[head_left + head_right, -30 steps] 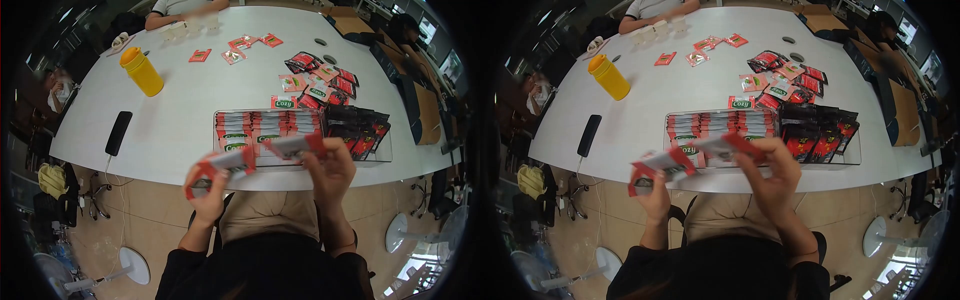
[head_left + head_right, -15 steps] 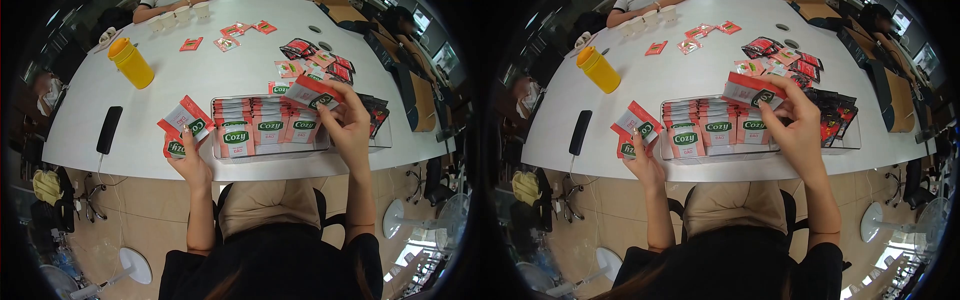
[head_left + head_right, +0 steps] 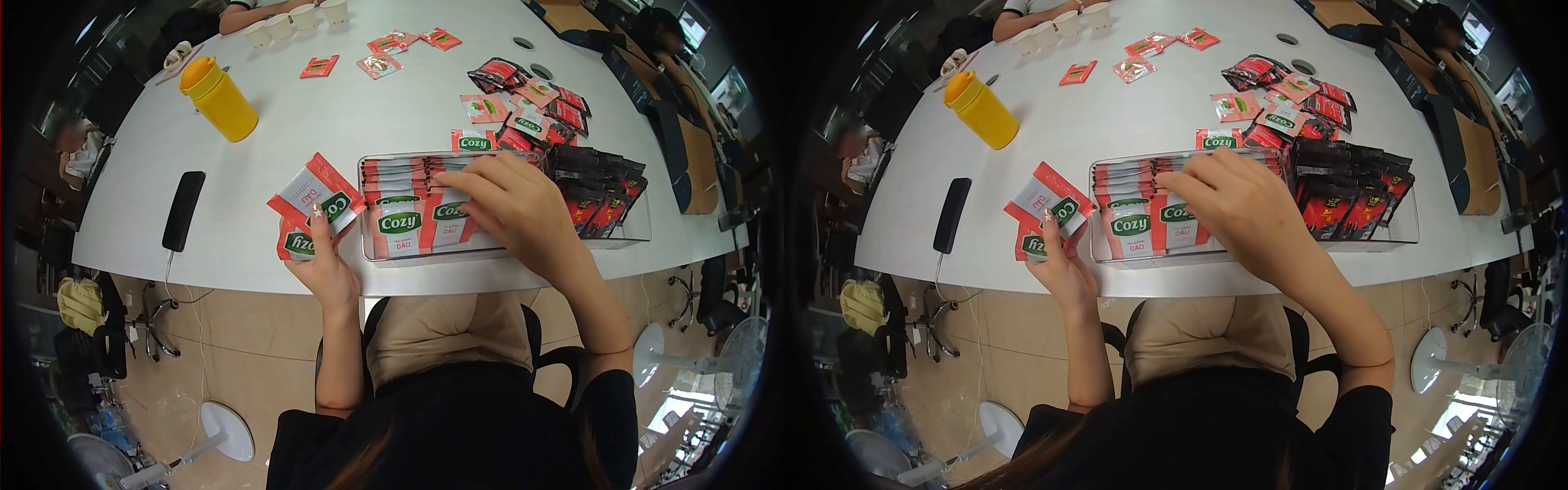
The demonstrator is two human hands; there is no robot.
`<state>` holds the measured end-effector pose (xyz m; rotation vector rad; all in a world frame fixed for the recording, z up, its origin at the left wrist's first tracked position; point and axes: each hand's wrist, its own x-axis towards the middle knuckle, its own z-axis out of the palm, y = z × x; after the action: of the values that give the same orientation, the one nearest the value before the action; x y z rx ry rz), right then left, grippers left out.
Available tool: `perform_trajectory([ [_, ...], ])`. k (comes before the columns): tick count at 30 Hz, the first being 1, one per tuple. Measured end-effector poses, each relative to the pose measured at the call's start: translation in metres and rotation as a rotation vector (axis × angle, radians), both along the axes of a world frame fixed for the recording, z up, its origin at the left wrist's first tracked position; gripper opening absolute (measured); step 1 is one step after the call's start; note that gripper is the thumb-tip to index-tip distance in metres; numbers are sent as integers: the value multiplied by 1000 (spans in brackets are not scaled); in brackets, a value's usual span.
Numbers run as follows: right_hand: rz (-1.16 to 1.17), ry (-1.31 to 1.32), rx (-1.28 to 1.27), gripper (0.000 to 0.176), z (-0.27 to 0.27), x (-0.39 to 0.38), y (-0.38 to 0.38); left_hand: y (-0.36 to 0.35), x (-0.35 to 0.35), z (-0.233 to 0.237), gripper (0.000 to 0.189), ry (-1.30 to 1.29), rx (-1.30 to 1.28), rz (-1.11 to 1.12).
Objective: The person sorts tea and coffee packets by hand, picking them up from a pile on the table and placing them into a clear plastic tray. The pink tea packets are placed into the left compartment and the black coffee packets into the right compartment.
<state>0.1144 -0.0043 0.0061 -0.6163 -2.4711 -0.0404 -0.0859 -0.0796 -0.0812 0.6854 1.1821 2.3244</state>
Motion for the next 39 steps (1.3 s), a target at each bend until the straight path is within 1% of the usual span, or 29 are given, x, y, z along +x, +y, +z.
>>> perform_trajectory([
  [2,13,59,36,33,5,-1,-1,1,0,0,22,16,-10,6],
  [5,130,84,-199,18,8,3,-5,1,-1,-2,22,28,-28,17],
  [8,136,-189,-604,23,3,3,-17,0,0,-3,22,12,-30,12],
  [11,127,-282,-628,33,-8,-1,-21,0,-1,-3,23,0,-19,5],
  [12,105,-297,-593,40,-8,0,-21,0,-1,-3,24,-2,-16,5],
  [15,-32,-373,-524,42,-2,0,-21,0,0,-3,26,-7,-19,5],
  [21,5,-314,-534,45,-7,4,-21,0,-2,-6,29,3,-22,2],
  [24,13,-283,-513,44,-7,5,-21,0,0,-3,29,22,-7,-7],
  [27,22,-256,-511,39,1,5,-22,-1,1,1,26,7,1,42],
  [30,93,-30,-451,33,3,4,-24,-13,1,17,23,109,-33,82],
  [33,133,364,-480,25,17,-13,-30,-29,3,28,22,247,-42,40],
  [34,129,382,-477,24,17,-19,-32,-37,10,41,22,249,-64,-73],
  [36,113,415,-472,23,18,-25,-36,-39,24,52,24,385,-26,-124],
  [37,145,432,-512,23,16,-23,-36,-41,29,55,25,452,-9,-152],
  [38,180,449,-550,23,11,-22,-33,-47,33,56,34,331,-47,-318],
  [39,220,467,-583,23,10,-21,-32,-48,34,57,37,249,-43,-359],
])
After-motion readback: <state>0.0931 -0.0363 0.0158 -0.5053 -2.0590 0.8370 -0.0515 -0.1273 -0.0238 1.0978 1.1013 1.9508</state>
